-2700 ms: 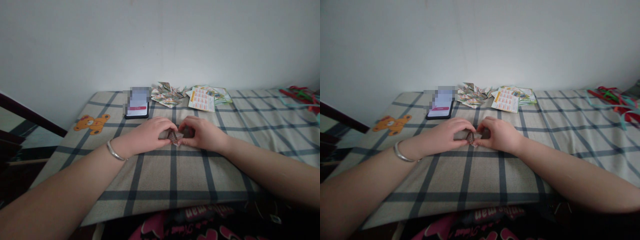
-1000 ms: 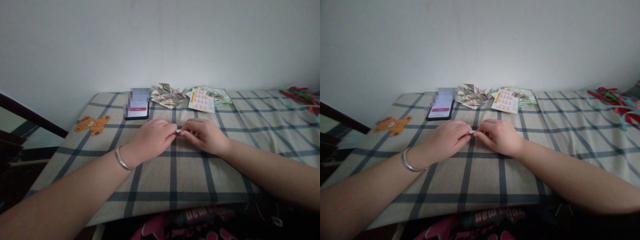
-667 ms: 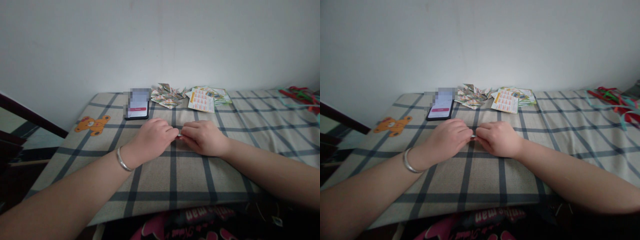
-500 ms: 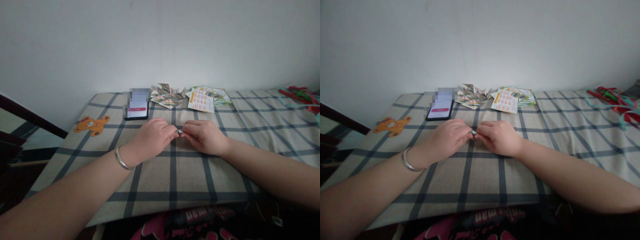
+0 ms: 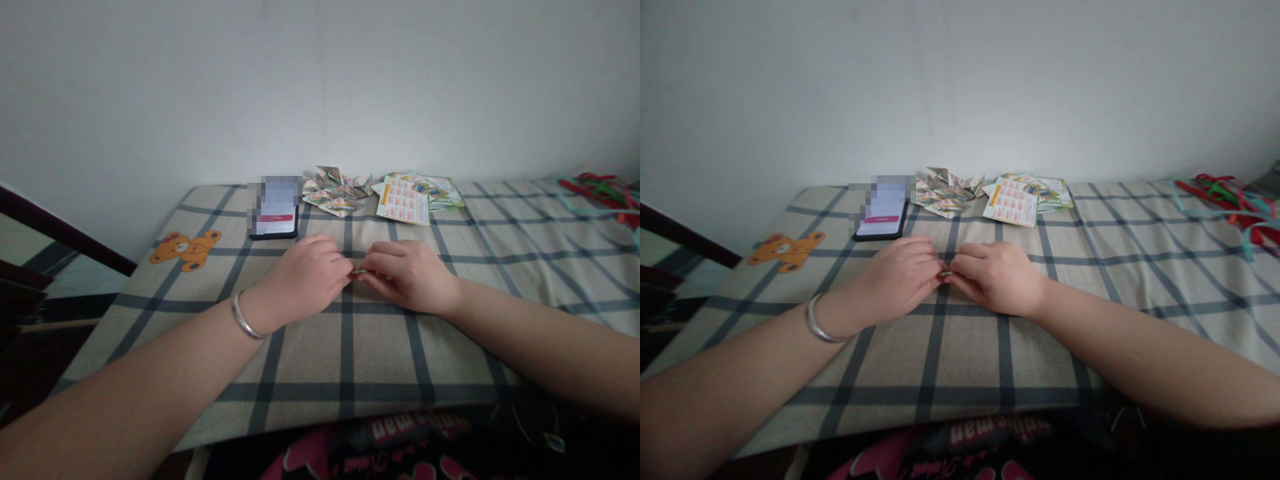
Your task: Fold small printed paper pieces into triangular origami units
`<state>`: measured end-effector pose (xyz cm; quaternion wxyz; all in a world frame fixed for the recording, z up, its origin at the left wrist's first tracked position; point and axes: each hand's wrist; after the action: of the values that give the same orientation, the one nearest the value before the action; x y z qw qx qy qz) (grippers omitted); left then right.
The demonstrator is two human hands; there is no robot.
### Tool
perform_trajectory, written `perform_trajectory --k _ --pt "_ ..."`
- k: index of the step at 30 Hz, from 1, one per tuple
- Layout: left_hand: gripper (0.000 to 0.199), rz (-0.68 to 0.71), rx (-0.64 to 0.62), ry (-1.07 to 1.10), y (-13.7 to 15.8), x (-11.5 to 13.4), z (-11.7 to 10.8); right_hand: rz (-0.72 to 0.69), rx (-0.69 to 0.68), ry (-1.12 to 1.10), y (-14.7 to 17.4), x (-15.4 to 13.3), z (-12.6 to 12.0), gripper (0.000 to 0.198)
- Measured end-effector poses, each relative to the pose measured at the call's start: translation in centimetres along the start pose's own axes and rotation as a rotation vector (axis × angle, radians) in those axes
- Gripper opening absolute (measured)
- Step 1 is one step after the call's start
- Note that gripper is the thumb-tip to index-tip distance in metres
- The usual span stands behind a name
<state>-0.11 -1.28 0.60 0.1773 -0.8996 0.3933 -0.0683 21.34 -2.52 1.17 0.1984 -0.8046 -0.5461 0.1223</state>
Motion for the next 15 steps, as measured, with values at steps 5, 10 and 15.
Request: perform_trajectory --k 5,10,15 --pt "0.025 0.013 0.006 0.016 -0.10 -0.07 0.13 -0.055 -0.008 0.057 -0.26 0.07 0.06 0.033" --pt "0.014 -0.010 -0.035 0.006 -0.17 -0.11 -0.09 -0.063 0.022 0.020 -0.11 0.05 0.21 0.030" --pt "0.014 -0.012 0.011 0.023 -0.13 -0.18 -0.06 -0.032 0.159 -0.062 0.11 0.05 0.29 0.020"
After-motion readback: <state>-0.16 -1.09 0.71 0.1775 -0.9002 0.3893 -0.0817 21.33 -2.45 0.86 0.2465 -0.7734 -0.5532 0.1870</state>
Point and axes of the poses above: each hand's wrist, its own y-axis away from the middle knuckle, its own z-axis out of the palm, x = y × z, and after that the axes turned 13 degrees about -z, right-handed
